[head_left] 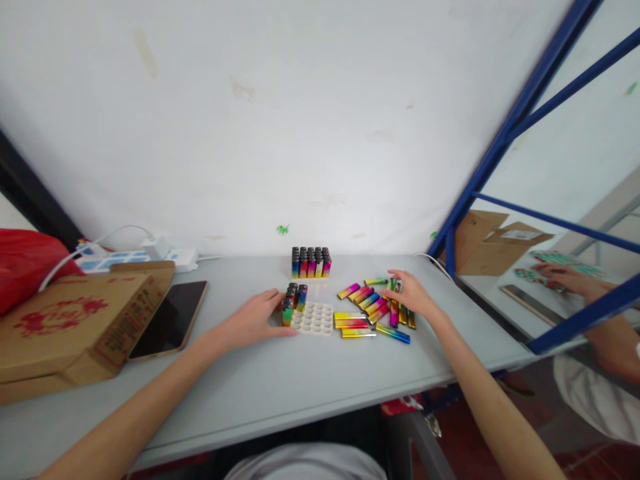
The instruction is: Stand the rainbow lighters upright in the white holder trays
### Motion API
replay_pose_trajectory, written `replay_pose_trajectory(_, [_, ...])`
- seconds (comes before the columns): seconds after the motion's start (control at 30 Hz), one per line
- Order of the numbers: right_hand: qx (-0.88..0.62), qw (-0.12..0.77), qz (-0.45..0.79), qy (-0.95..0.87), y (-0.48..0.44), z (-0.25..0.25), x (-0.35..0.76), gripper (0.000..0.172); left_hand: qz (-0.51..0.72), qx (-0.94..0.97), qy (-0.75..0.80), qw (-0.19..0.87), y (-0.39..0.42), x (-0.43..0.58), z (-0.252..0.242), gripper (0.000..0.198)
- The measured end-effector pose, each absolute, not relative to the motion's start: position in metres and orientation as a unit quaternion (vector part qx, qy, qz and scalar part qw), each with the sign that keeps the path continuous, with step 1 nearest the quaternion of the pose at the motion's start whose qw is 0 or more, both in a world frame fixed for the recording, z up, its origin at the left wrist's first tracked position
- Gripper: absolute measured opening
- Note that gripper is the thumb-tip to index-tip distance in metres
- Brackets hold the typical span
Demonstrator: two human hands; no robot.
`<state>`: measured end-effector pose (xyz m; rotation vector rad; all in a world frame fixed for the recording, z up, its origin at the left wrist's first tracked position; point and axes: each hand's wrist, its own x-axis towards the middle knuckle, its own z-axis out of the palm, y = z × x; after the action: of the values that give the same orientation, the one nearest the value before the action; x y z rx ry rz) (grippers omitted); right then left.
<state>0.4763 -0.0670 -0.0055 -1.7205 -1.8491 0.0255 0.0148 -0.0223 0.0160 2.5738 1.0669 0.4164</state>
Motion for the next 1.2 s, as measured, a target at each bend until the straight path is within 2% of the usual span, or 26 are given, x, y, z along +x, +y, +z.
replay_pose_trajectory(0.13, [-0.625, 0.391, 0.033, -0.675, -0.065, -0.001, 0.470, 0.056, 0.156, 0.904, 0.366, 0.158, -0.023, 0.014, 0.017, 0.061])
replay_pose_trajectory(0.23, [-0.619, 0.482, 0.098, -0.612, -0.063, 0.007, 0.459, 0.055, 0.155, 0.907, 0.362, 0.150, -0.023, 0.014, 0.018, 0.063])
replay_pose_trajectory(0.4, [-0.566, 0.605, 0.210, -0.519, -0.053, 0.026, 0.426, 0.064, 0.146, 0.905, 0.369, 0.151, -0.025, 0.015, 0.019, 0.064])
replay_pose_trajectory(0.5, [-0.512, 0.641, 0.290, -0.492, -0.046, 0.036, 0.394, 0.056, 0.134, 0.908, 0.372, 0.139, -0.025, 0.016, 0.019, 0.066])
replay_pose_trajectory(0.6, [-0.464, 0.640, 0.378, -0.482, -0.042, 0.045, 0.355, 0.045, 0.137, 0.910, 0.366, 0.139, -0.026, 0.015, 0.019, 0.068])
replay_pose_trajectory(0.7, [-0.425, 0.623, 0.428, -0.498, -0.039, 0.053, 0.317, 0.041, 0.144, 0.909, 0.363, 0.145, -0.027, 0.014, 0.019, 0.068])
replay_pose_trajectory(0.9, [-0.402, 0.589, 0.450, -0.537, -0.038, 0.050, 0.274, 0.037, 0.134, 0.908, 0.370, 0.145, -0.030, 0.015, 0.022, 0.066])
replay_pose_trajectory(1.07, [-0.373, 0.583, 0.491, -0.529, -0.044, 0.031, 0.270, 0.042, 0.130, 0.910, 0.370, 0.135, -0.030, 0.016, 0.022, 0.067])
replay_pose_trajectory(1.2, [-0.430, 0.540, 0.471, -0.550, -0.048, 0.018, 0.270, 0.042, 0.132, 0.910, 0.370, 0.134, -0.030, 0.016, 0.021, 0.071])
